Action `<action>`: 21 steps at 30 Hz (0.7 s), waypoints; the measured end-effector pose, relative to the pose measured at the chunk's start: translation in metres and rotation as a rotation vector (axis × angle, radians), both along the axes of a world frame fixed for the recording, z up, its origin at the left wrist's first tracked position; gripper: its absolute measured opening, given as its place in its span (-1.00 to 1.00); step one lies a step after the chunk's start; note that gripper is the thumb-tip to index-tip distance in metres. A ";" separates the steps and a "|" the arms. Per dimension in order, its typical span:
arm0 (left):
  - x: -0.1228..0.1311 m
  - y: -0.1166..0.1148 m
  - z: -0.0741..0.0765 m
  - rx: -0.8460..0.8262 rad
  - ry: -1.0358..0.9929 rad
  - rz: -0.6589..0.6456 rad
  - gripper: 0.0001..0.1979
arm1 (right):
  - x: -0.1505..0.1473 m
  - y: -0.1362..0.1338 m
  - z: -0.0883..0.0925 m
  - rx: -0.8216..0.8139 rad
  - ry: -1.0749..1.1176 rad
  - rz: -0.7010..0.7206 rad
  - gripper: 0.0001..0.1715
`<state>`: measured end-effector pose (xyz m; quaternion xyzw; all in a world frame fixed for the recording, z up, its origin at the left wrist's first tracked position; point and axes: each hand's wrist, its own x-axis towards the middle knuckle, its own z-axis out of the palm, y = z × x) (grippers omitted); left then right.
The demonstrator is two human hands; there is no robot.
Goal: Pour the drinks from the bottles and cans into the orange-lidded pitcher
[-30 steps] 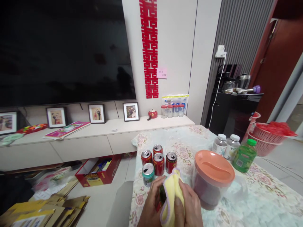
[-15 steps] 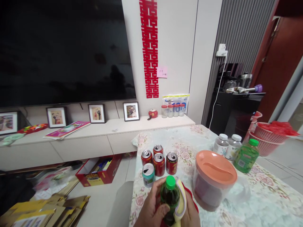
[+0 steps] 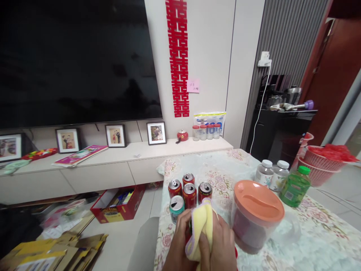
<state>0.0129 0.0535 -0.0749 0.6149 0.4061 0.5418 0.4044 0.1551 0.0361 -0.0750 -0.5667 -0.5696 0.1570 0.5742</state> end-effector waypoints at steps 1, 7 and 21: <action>0.000 -0.001 0.004 -0.028 -0.047 -0.042 -0.33 | 0.004 0.005 0.000 -0.017 0.026 0.022 -0.29; -0.006 -0.005 0.025 -0.196 -0.045 -0.125 -0.22 | 0.013 0.012 -0.012 -0.118 0.219 0.140 -0.54; 0.001 0.007 0.025 -0.230 -0.268 -0.404 0.07 | -0.006 -0.010 -0.020 -0.149 0.331 -0.014 -0.28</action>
